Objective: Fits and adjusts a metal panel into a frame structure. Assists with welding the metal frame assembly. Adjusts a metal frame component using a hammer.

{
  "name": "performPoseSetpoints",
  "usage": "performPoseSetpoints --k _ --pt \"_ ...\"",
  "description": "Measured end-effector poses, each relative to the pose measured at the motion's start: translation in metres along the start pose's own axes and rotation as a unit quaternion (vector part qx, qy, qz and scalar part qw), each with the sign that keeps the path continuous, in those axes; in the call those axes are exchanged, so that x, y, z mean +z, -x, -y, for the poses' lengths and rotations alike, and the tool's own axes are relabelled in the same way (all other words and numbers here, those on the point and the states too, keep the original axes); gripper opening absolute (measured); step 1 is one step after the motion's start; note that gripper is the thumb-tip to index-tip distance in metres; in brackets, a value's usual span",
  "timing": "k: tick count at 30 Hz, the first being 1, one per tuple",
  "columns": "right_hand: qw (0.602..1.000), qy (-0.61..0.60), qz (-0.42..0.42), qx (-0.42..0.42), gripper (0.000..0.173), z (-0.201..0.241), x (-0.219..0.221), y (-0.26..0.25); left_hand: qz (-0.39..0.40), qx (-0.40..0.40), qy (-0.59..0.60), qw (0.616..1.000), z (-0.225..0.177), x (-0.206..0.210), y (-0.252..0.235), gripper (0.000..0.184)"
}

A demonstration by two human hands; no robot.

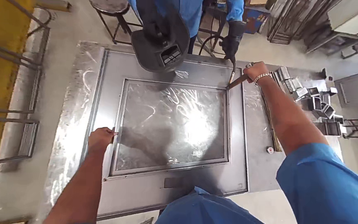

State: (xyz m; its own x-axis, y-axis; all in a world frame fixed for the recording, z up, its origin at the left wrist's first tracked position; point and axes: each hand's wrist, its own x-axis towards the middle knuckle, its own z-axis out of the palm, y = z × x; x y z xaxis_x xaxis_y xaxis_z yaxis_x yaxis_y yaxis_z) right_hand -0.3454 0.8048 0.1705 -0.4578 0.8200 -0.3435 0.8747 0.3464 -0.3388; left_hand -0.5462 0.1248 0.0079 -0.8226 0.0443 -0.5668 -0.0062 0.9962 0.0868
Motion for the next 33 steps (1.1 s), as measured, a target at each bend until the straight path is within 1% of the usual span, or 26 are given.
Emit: performPoseSetpoints --k 5,11,17,26,33 --pt "1.000 -0.005 0.000 -0.002 0.032 -0.002 -0.002 -0.001 -0.009 0.001 -0.033 0.999 -0.002 0.003 0.000 0.033" --pt "1.000 0.006 0.000 -0.005 0.033 -0.001 -0.003 0.007 0.008 0.004 -0.097 0.995 -0.008 0.003 -0.003 0.041" --pt "1.000 0.000 -0.002 -0.012 0.031 -0.005 -0.003 0.004 -0.005 -0.014 -0.069 0.998 -0.008 0.005 -0.007 0.041" --pt "1.000 0.029 0.006 0.008 0.040 0.012 -0.006 0.013 0.008 -0.024 -0.082 0.996 -0.011 0.001 -0.015 0.042" --pt "0.999 0.036 0.006 0.007 0.040 0.009 -0.002 0.006 0.012 -0.032 -0.091 0.995 -0.012 0.002 -0.016 0.042"
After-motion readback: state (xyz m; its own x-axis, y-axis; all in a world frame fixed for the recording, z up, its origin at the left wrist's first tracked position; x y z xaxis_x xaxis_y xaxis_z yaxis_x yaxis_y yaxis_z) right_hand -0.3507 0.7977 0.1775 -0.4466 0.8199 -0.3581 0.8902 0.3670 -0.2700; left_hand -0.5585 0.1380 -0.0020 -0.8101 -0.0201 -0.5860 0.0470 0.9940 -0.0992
